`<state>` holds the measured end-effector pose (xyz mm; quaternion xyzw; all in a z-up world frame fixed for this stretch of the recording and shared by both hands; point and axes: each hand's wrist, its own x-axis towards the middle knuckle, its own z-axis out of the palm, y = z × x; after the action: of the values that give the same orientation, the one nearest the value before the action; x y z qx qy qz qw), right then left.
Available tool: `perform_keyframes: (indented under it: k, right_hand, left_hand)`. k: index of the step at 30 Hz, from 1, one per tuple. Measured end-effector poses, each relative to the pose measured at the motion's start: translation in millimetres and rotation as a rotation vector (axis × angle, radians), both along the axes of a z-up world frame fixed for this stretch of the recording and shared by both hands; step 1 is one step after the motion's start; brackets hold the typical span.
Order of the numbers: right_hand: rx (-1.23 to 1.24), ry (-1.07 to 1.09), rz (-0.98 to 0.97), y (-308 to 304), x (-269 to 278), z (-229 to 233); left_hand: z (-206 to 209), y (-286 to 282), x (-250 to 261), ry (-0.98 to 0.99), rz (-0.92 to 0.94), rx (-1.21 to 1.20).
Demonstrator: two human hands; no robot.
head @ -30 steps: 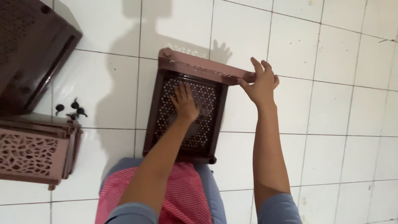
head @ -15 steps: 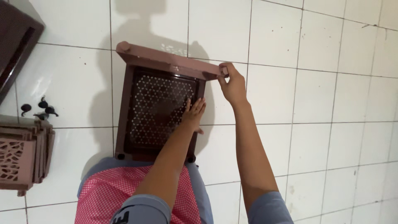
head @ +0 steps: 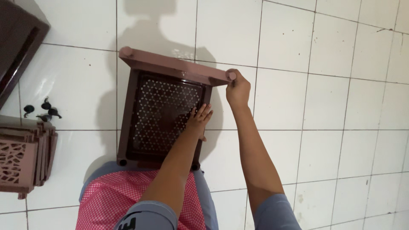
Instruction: The person assembles brown plastic crates by hand on a tiled floor. They attach black caster wheels to the corners of the crates and stack the crates together. The person handles the crates and wheels directly without using any tools.
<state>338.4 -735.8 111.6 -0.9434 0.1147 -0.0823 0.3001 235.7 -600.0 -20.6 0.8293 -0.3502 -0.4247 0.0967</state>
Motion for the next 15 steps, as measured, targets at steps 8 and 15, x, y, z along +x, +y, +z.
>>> perform_keyframes:
  k: [8, 15]
  right_hand:
    - [0.025, 0.158, -0.077, 0, 4, 10]
    - [0.195, 0.029, -0.177, -12, -18, -9]
  left_hand:
    - [0, 2, 10, 0.054, -0.007, 0.007]
    - [7, 7, 21, 0.229, 0.391, -0.26]
